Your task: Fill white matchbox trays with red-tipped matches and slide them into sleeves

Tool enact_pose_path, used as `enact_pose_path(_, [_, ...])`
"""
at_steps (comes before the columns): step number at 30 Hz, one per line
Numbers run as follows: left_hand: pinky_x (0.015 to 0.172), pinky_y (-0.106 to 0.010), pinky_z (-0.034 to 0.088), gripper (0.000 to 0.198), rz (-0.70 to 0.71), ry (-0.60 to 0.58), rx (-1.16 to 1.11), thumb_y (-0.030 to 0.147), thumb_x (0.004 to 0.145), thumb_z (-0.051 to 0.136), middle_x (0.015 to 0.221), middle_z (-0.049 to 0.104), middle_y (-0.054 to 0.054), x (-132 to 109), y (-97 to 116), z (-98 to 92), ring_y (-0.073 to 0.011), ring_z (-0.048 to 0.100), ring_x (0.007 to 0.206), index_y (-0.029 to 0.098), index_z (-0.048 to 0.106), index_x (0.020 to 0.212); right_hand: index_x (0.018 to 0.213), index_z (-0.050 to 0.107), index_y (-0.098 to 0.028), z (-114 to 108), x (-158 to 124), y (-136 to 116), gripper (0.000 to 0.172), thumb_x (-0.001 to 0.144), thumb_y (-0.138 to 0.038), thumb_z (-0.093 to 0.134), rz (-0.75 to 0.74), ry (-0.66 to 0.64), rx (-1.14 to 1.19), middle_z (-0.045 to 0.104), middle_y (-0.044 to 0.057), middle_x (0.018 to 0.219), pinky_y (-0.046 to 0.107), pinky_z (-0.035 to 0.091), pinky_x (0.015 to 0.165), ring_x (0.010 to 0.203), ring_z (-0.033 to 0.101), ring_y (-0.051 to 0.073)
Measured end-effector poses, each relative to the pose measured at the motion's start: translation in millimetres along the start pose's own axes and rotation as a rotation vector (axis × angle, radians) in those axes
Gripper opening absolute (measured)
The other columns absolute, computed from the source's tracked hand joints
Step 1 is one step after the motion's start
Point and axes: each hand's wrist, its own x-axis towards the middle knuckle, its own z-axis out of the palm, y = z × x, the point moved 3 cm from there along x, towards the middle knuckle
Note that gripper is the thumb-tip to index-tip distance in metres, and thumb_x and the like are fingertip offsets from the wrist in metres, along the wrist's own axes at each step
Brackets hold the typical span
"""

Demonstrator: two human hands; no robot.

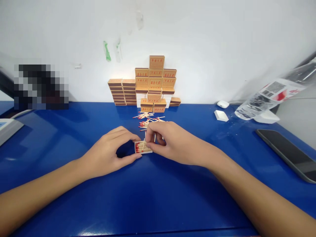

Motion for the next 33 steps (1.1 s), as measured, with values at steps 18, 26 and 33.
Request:
enact_pose_path(18, [0.093, -0.044, 0.055, 0.038, -0.004, 0.022, 0.027, 0.033, 0.093, 0.077, 0.112, 0.075, -0.007, -1.8, -2.8, 0.5, -0.0253, 0.067, 0.101, 0.017, 0.063, 0.125, 0.123, 0.077, -0.027, 1.0, 6.1, 11.2, 0.033, 0.106, -0.029, 0.048, -0.005, 0.178, -0.078, 0.081, 0.006, 0.118, 0.037, 0.055, 0.082, 0.097, 0.074, 0.023])
enact_pose_path(26, [0.092, -0.045, 0.055, 0.042, 0.018, 0.024, 0.033, 0.032, 0.093, 0.077, 0.113, 0.075, -0.008, -2.3, -1.7, 0.6, -0.0262, 0.067, 0.102, 0.017, 0.062, 0.129, 0.101, 0.068, -0.024, -4.5, 3.6, 16.7, 0.020, 0.105, -0.038, 0.055, 0.065, 0.176, -0.121, 0.079, 0.003, 0.091, 0.034, 0.050, 0.070, 0.077, 0.072, 0.020])
enact_pose_path(33, [0.092, -0.043, 0.056, 0.041, 0.050, 0.112, 0.031, 0.033, 0.095, 0.076, 0.114, 0.077, -0.006, -1.5, 2.0, -3.9, -0.0235, 0.068, 0.102, 0.020, 0.060, 0.130, 0.089, 0.076, -0.024, -3.9, 7.6, 8.8, 0.032, 0.092, -0.055, 0.072, 0.183, 0.131, 0.409, 0.081, 0.004, 0.093, 0.037, 0.054, 0.079, 0.086, 0.073, 0.023])
